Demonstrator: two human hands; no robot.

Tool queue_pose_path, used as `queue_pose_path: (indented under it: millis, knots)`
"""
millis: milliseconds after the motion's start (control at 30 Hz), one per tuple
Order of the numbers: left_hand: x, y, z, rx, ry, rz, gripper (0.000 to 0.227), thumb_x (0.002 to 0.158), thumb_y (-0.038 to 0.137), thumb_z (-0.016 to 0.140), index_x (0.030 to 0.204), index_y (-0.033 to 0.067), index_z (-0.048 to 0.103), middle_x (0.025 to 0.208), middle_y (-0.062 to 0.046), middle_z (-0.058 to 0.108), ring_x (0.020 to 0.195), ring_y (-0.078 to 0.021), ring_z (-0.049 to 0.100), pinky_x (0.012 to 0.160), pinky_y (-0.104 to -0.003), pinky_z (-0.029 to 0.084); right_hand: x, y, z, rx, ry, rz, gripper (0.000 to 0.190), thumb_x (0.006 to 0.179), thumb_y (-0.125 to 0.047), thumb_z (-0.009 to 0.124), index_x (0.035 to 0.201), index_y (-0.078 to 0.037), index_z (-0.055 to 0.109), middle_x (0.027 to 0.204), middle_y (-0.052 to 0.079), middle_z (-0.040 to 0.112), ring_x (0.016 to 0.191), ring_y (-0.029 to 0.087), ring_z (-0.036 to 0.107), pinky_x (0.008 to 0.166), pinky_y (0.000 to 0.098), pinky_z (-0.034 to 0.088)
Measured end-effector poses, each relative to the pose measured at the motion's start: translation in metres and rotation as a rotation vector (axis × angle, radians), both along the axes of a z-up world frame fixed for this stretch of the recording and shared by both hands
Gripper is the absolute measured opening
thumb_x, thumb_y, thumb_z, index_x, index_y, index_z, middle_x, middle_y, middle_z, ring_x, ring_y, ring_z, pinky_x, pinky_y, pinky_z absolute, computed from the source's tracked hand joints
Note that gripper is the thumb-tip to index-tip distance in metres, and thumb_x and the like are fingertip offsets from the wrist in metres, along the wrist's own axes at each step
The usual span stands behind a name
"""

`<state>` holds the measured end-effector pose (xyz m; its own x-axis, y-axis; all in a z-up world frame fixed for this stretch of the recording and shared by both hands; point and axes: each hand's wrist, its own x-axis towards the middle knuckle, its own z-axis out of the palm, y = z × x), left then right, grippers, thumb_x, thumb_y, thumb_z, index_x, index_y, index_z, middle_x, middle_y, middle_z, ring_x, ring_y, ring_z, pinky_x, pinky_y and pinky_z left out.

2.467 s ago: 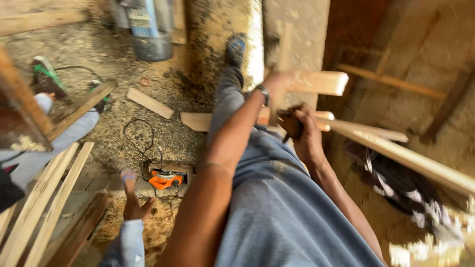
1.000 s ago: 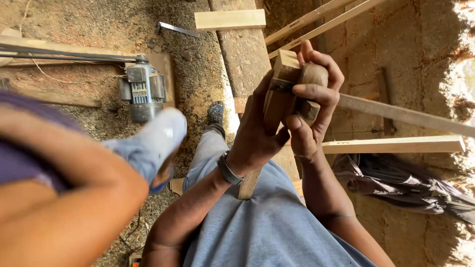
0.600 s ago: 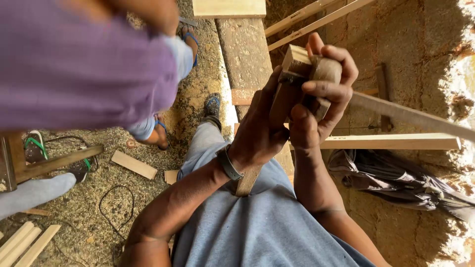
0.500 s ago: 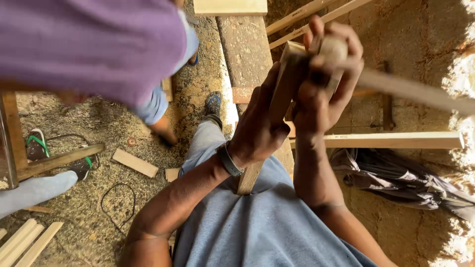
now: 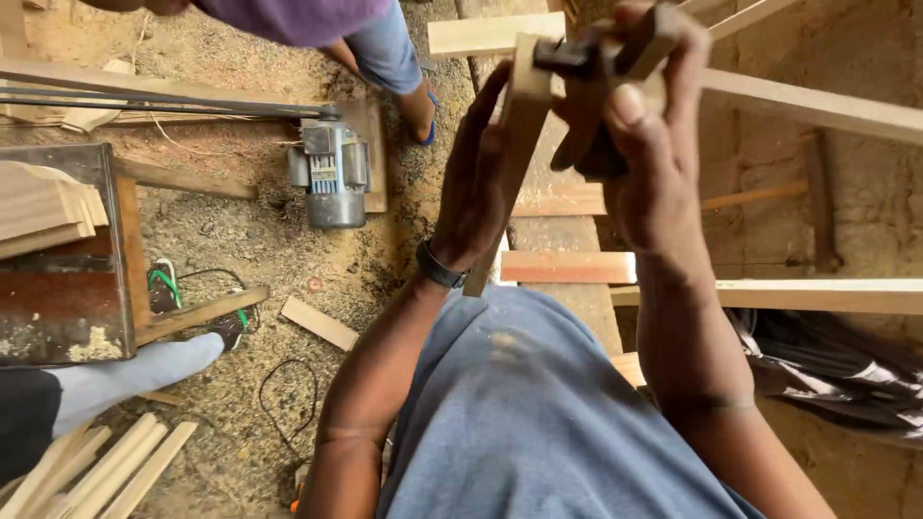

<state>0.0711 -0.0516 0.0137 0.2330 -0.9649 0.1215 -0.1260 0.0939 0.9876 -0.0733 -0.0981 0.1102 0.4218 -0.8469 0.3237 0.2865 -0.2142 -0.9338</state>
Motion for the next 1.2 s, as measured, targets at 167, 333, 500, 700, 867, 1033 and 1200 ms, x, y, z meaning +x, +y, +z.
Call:
queue_pose_path:
  millis: [167, 333, 500, 700, 867, 1033, 1200]
  knots:
    - [-0.006, 0.020, -0.026, 0.035, -0.150, 0.207, 0.083, 0.102, 0.082, 0.016, 0.161, 0.0260, 0.032, 0.122, -0.011, 0.062, 0.108, -0.0242, 0.064, 0.091, -0.040, 0.049, 0.015, 0.017, -0.009, 0.251, 0.122, 0.080, 0.044, 0.108, -0.039, 0.043, 0.141, -0.010, 0.037, 0.112, 0.006, 0.046, 0.080, 0.011, 0.045, 0.061, 0.0251, 0.046]
    - [-0.020, 0.031, -0.052, 0.042, 0.140, 0.253, 0.068, 0.104, 0.071, 0.033, 0.152, 0.0251, 0.045, 0.114, -0.004, 0.068, 0.090, -0.0121, 0.066, 0.075, -0.030, 0.053, 0.019, 0.020, -0.036, 0.486, 0.130, 0.072, 0.034, 0.106, -0.036, 0.046, 0.133, -0.014, 0.042, 0.100, 0.001, 0.046, 0.072, 0.011, 0.048, 0.053, 0.0259, 0.043]
    - [-0.026, 0.029, -0.067, -0.053, 0.197, 0.217, 0.054, 0.112, 0.062, 0.040, 0.154, 0.0290, 0.044, 0.138, -0.002, 0.063, 0.112, -0.0126, 0.068, 0.088, -0.029, 0.066, 0.016, 0.018, -0.038, 0.522, 0.069, 0.093, 0.031, 0.106, -0.034, 0.050, 0.127, -0.013, 0.042, 0.098, 0.003, 0.043, 0.077, 0.014, 0.048, 0.053, 0.0272, 0.043]
    - [-0.032, 0.031, -0.079, -0.048, 0.323, 0.196, 0.060, 0.110, 0.060, 0.052, 0.157, 0.0246, 0.044, 0.131, -0.002, 0.065, 0.108, -0.0107, 0.064, 0.092, -0.028, 0.057, 0.015, 0.025, -0.026, 0.531, 0.063, 0.061, 0.012, 0.109, -0.024, 0.043, 0.104, -0.014, 0.038, 0.075, 0.006, 0.043, 0.067, 0.018, 0.040, 0.070, 0.0353, 0.045]
    - [-0.034, 0.039, -0.082, -0.028, 0.209, 0.227, 0.068, 0.108, 0.067, 0.048, 0.158, 0.0225, 0.044, 0.155, -0.002, 0.055, 0.138, -0.0141, 0.059, 0.112, -0.030, 0.053, 0.015, 0.027, -0.034, 0.654, 0.019, -0.039, 0.007, 0.103, -0.018, 0.047, 0.101, -0.013, 0.043, 0.069, 0.005, 0.040, 0.062, 0.020, 0.043, 0.060, 0.0348, 0.046]
    - [-0.039, 0.043, -0.087, 0.036, 0.011, 0.247, 0.052, 0.112, 0.063, 0.039, 0.152, 0.0295, 0.047, 0.137, 0.000, 0.060, 0.123, -0.0157, 0.059, 0.106, -0.032, 0.050, 0.014, 0.035, -0.054, 0.614, -0.041, -0.099, 0.014, 0.098, -0.015, 0.054, 0.091, -0.013, 0.042, 0.070, 0.004, 0.039, 0.061, 0.018, 0.036, 0.063, 0.0350, 0.038]
    - [-0.045, 0.050, -0.084, 0.042, -0.072, 0.235, 0.050, 0.112, 0.059, 0.037, 0.144, 0.0221, 0.050, 0.121, -0.003, 0.058, 0.113, -0.0189, 0.054, 0.102, -0.036, 0.046, -0.003, 0.028, -0.102, 0.521, -0.032, -0.275, 0.028, 0.101, -0.010, 0.057, 0.077, -0.007, 0.043, 0.058, 0.012, 0.044, 0.051, 0.020, 0.041, 0.051, 0.0311, 0.035]
